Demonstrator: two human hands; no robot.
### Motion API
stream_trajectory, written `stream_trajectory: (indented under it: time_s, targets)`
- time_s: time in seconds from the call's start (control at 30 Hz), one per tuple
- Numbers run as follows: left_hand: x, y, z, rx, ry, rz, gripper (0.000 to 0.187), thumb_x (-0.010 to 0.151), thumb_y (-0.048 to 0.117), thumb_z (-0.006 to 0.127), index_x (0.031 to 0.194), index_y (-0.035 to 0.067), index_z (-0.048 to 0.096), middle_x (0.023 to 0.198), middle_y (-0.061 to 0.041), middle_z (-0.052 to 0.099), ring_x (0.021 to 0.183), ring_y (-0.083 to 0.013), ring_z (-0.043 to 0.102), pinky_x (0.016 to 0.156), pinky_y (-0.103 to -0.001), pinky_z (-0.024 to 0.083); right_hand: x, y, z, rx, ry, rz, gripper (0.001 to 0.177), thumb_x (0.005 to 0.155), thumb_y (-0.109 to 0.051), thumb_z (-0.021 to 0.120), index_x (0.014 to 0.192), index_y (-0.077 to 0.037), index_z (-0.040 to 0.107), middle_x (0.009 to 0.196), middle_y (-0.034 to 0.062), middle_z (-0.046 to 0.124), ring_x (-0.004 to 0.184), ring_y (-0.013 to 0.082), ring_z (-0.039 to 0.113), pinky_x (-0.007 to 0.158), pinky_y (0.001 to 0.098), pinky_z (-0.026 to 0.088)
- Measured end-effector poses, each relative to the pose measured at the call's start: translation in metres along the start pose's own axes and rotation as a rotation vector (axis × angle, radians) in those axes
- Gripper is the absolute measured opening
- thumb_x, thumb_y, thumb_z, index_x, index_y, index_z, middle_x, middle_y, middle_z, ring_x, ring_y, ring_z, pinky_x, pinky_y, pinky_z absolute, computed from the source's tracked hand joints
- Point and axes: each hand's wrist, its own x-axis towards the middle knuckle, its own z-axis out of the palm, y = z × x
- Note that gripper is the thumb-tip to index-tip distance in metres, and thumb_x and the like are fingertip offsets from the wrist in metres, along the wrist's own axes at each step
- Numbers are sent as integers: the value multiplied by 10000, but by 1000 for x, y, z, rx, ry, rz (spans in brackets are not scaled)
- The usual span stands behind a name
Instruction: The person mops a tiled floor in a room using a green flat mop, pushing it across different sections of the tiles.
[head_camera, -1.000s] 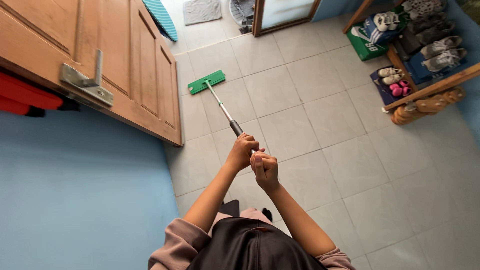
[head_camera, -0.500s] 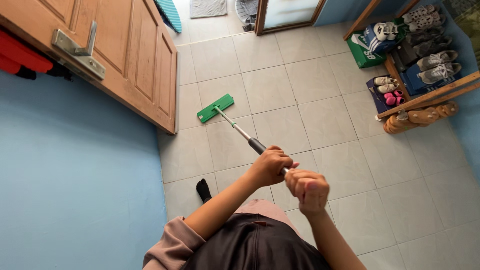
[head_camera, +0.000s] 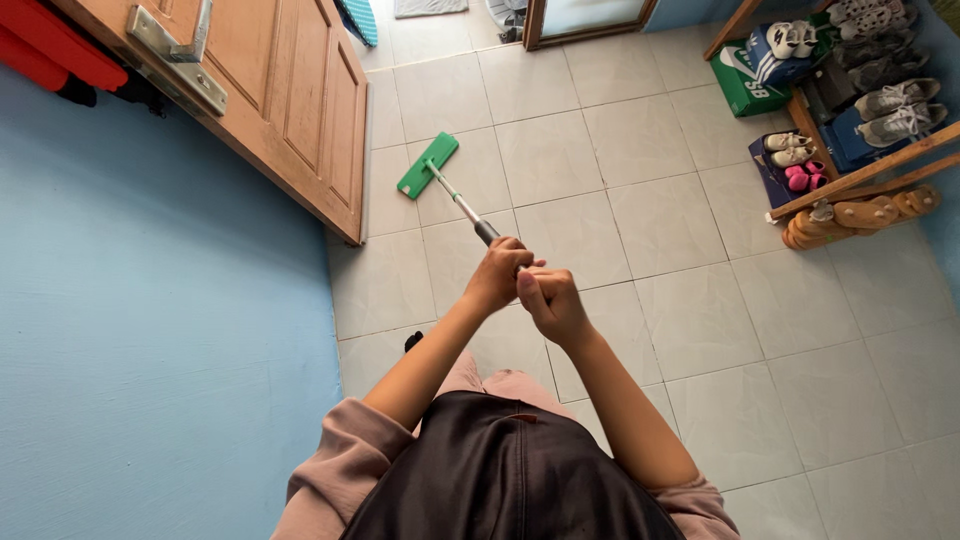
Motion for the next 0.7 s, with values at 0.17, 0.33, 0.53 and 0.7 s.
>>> stream_trajectory:
  time_s: [0.17, 0.33, 0.53, 0.7]
  targets:
    - [-16, 67, -3, -60, -46, -33, 293, 911, 241, 741, 721, 28, 673, 826, -109, 625, 1011, -321, 585, 861, -437, 505, -17, -63, -30, -75, -22, 29, 522, 1090, -148, 434, 579, -43, 410, 533, 16, 454, 476, 121, 392, 502, 295, 335]
    - [-15, 71, -26, -9, -177, -74, 335, 989, 313, 654, 762, 80, 735, 798, -53, 639, 1005, -287, 583, 835, -470, 450, -6, -61, -27, 137, -242, -70, 534, 1110, -214, 423, 599, -64, 389, 583, 22, 454, 549, 143, 403, 599, 317, 372]
    - [2, 4, -41, 87, -290, -24, 284, 939, 276, 695, 727, 91, 730, 817, -6, 644, 994, -238, 586, 873, -461, 474, 13, -11, 12, 153, -147, -117, 550, 1125, -284, 375, 618, -71, 357, 593, 25, 420, 589, 168, 389, 620, 315, 370]
    - [29, -65, -60, 235, -481, 27, 74, 780, 142, 722, 833, 144, 773, 886, -10, 656, 1078, -245, 580, 876, -548, 473, 43, 35, 39, 112, -157, -21, 519, 1090, -247, 420, 610, -53, 387, 612, 43, 426, 623, 190, 402, 634, 338, 374]
